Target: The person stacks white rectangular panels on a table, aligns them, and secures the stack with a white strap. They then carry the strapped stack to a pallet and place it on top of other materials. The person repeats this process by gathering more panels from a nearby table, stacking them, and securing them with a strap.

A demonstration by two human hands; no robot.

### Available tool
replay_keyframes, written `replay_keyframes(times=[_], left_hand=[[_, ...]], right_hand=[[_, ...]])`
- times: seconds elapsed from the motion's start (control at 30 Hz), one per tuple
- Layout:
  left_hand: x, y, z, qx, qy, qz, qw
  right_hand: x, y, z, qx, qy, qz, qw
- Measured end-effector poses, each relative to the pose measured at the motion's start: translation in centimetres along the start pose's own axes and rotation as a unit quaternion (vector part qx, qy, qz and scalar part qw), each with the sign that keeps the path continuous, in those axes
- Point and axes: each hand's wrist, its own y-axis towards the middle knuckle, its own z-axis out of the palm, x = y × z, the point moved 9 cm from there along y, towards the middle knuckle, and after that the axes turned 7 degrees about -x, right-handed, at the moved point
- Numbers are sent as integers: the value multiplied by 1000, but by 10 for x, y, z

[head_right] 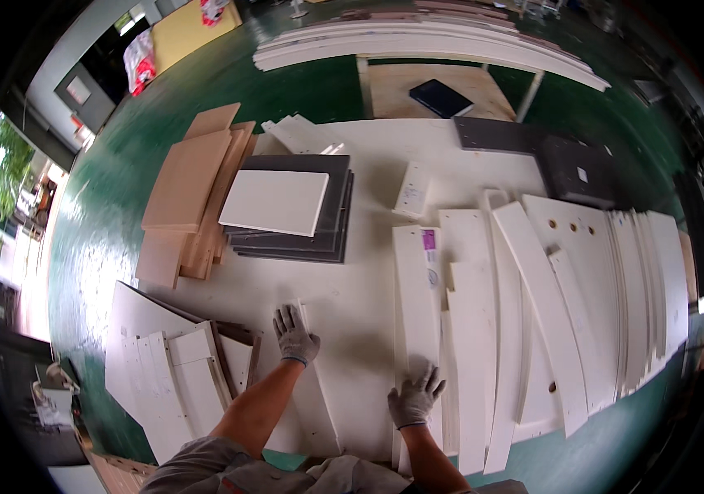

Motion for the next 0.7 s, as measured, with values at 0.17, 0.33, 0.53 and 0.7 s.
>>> replay_keyframes(times=[0.17,0.33,0.53,0.7], left_hand=[[10,37,-1,-15,-24,-3,1000],[8,39,-17,-62,-53,13,997],[8,46,-15,-65,-79,22,995],[12,44,-8,-62,-70,28,995]], right_hand=[[53,197,-10,-97,255,-161,949],[125,468,98,35,470,-58,880],[182,636,167,55,640,-86,762],[212,597,177,78,471,-171,862]])
